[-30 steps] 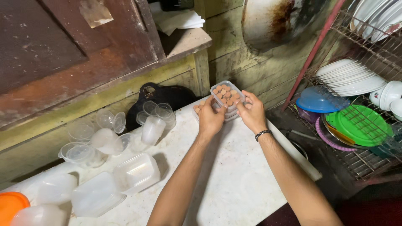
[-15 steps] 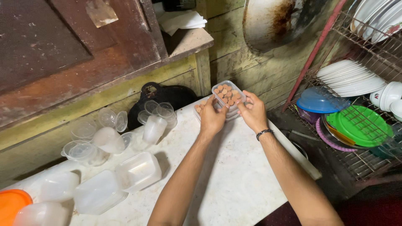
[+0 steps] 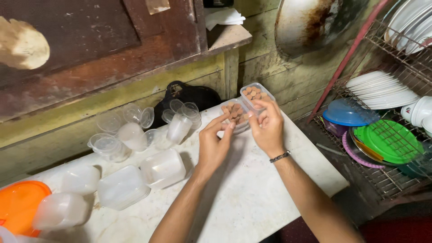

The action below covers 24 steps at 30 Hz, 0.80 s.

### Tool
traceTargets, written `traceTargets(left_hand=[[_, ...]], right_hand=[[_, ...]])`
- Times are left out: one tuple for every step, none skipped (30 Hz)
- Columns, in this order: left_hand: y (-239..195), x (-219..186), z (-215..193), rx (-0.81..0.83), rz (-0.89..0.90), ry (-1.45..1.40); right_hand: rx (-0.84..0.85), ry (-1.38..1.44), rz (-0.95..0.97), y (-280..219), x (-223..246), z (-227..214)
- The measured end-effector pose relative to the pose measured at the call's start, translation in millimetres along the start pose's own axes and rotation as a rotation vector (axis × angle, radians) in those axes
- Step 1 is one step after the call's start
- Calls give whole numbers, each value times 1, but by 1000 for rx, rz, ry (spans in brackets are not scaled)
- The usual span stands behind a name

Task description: The person transfers small brown cone-shaped objects from a large container into small plastic boxes, arranging them in rows. The person stacks the filled boxes on the table.

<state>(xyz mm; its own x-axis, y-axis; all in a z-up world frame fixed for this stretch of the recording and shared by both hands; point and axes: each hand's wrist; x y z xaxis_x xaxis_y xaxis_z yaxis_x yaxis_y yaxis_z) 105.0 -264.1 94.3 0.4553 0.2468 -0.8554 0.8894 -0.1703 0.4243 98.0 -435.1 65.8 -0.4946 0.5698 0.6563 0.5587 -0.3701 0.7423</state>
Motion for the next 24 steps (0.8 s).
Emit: traceTargets(left_hand=[[-6,2,-14,-4,3,0],[-14,5,-28,-23,30,12],[-21,8,-43,-42,58,24],[-27,8,-62,-44,62,26],[-34,8,-80,-76,94,119],[-40,8,-99,-110,127,213],[-47,20,-114,-113,130,216],[-54,32,-129,-95,172,340],[-60,45,-144,-77,212,464],[-66,55,-156,-80,213,471],[-71,66,-168,10,153,596],[-77,77,-179,101,90,716],[-79,84,-184,98,88,719],[-81,91,-189,153,94,740],[-83,98,-193,207,100,761],[-84,95,-195,206,99,761],[-86,92,-197,213,104,732],[-88,89,-197,219,110,701],[-87,89,-198,218,109,700],[-87,89,-199,225,153,693],[-87,90,-199,232,196,685],[-88,93,-199,231,190,685],[-88,96,-198,234,201,694],[-90,99,-198,235,211,706]], right_hand=[[1,2,-4,-5,10,9],[107,51,-25,-13,19,18],[213,100,-46,-20,29,27],[211,102,-49,-27,40,37],[347,68,-147,-33,51,47],[482,36,-247,-40,62,58],[480,39,-251,-47,70,65],[624,23,-313,-53,78,73],[767,7,-378,-59,86,82],[765,14,-381,-66,86,90],[777,-40,-459,-72,86,98],[790,-96,-535,-79,85,105],[790,-91,-537,-82,83,111],[794,-108,-565,-86,80,117],[797,-125,-592,-90,77,122],[797,-124,-594,-90,80,122],[825,-122,-585,-89,82,122],[855,-122,-577,-88,85,121],[856,-123,-578,-88,86,119],[851,-125,-625,-87,87,118],[847,-127,-671,-87,88,117],[852,-124,-669,-89,84,118],[887,-144,-698,-91,81,119],[922,-161,-727,-93,79,121]])
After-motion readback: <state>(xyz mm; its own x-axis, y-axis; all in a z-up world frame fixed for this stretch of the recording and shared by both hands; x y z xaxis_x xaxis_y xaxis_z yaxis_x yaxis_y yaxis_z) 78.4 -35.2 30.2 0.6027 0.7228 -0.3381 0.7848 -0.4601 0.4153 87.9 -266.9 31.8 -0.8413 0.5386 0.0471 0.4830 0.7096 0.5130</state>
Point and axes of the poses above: each hand's wrist, its own y-axis towards the middle knuckle, its own z-axis out of the palm, x = y × z, and after that the axes turned 6 degrees about -z, right-handed
